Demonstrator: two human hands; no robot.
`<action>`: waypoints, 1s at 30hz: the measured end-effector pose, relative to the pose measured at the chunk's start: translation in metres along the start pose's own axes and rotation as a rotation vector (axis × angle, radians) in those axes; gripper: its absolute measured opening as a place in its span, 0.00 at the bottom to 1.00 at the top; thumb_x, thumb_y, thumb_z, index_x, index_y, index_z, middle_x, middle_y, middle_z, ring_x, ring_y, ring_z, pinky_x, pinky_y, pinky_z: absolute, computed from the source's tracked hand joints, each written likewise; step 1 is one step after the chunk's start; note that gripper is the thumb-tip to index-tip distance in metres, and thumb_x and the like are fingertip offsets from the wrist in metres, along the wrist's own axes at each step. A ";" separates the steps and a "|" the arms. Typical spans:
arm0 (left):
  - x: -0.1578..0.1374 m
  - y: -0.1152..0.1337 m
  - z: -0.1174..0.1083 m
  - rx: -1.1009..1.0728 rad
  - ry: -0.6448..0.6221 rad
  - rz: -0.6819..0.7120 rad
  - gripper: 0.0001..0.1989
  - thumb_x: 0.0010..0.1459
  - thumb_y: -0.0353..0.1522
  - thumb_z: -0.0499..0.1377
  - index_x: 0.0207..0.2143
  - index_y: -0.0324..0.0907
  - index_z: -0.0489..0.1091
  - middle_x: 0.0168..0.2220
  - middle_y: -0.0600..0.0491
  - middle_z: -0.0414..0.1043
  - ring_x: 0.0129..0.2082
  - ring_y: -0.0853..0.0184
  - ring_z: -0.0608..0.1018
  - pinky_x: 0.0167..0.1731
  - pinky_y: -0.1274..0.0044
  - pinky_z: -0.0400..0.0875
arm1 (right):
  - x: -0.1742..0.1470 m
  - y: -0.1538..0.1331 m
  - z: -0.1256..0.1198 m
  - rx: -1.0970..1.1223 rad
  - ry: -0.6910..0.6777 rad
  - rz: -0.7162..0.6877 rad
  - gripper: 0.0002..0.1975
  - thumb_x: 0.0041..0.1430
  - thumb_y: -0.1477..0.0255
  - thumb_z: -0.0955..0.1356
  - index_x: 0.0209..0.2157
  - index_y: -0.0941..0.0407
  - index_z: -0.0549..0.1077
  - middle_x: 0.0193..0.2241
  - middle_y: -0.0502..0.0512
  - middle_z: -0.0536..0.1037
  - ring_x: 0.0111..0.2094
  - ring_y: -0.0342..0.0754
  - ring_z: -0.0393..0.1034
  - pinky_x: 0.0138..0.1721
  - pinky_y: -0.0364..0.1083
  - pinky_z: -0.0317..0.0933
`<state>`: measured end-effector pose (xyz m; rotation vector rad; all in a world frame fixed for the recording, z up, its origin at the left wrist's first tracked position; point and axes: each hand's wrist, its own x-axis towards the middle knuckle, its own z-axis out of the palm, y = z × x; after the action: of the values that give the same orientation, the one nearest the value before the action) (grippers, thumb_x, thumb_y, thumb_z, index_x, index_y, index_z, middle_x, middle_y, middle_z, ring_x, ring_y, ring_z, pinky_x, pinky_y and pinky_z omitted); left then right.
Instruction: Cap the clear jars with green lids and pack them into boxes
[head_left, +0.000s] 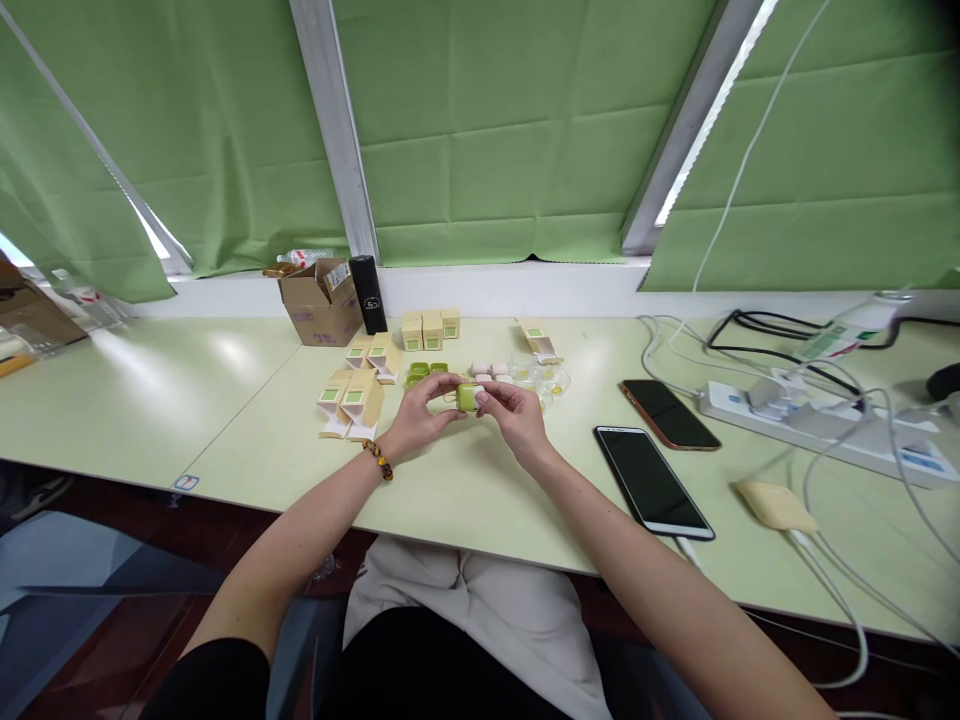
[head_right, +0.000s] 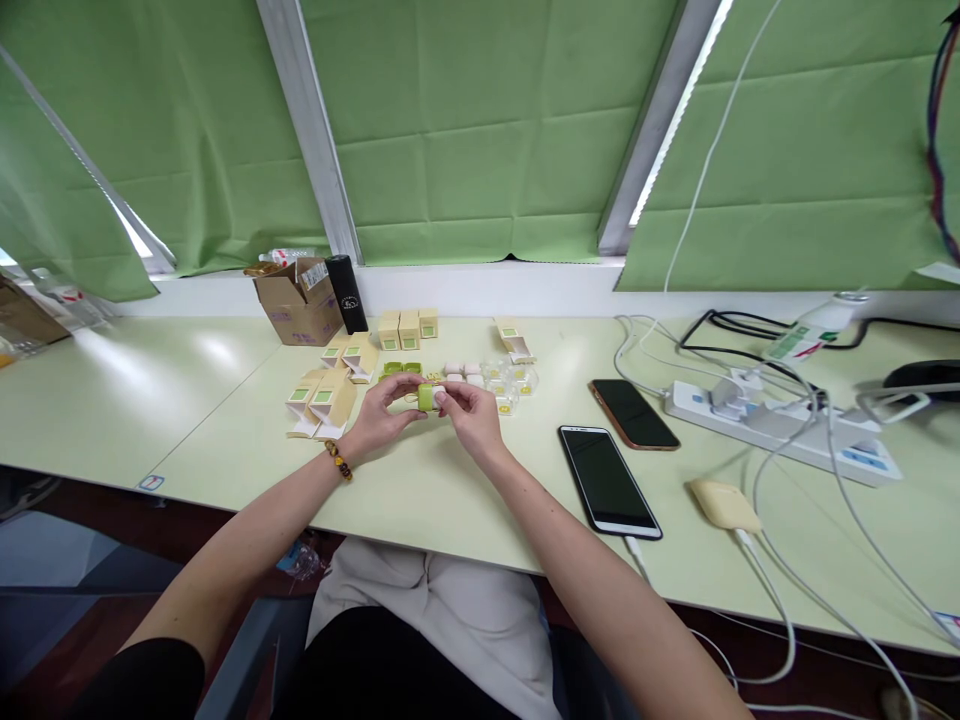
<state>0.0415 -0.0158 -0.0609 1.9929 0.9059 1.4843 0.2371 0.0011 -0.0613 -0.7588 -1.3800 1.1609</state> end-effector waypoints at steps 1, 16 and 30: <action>0.000 -0.001 0.000 0.009 0.002 0.005 0.24 0.56 0.36 0.75 0.53 0.40 0.74 0.53 0.42 0.77 0.55 0.57 0.82 0.61 0.60 0.76 | 0.000 0.000 0.000 -0.003 0.007 -0.001 0.25 0.50 0.49 0.78 0.37 0.58 0.83 0.30 0.55 0.83 0.27 0.48 0.74 0.34 0.49 0.72; -0.001 -0.004 0.015 -0.107 0.056 -0.190 0.32 0.57 0.47 0.73 0.57 0.40 0.72 0.52 0.41 0.78 0.48 0.59 0.82 0.50 0.66 0.78 | -0.009 -0.005 0.011 0.028 0.041 -0.014 0.28 0.51 0.51 0.80 0.44 0.51 0.70 0.39 0.52 0.80 0.27 0.47 0.78 0.31 0.49 0.77; 0.002 0.010 0.011 -0.675 -0.170 -0.416 0.23 0.60 0.49 0.70 0.39 0.36 0.76 0.34 0.50 0.72 0.33 0.69 0.74 0.37 0.75 0.71 | -0.015 0.003 0.002 -0.846 0.024 -0.631 0.15 0.70 0.66 0.69 0.54 0.53 0.78 0.54 0.63 0.80 0.29 0.47 0.78 0.27 0.46 0.73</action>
<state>0.0545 -0.0212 -0.0552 1.3158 0.5879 1.1547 0.2374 -0.0127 -0.0686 -0.8024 -1.9156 0.0424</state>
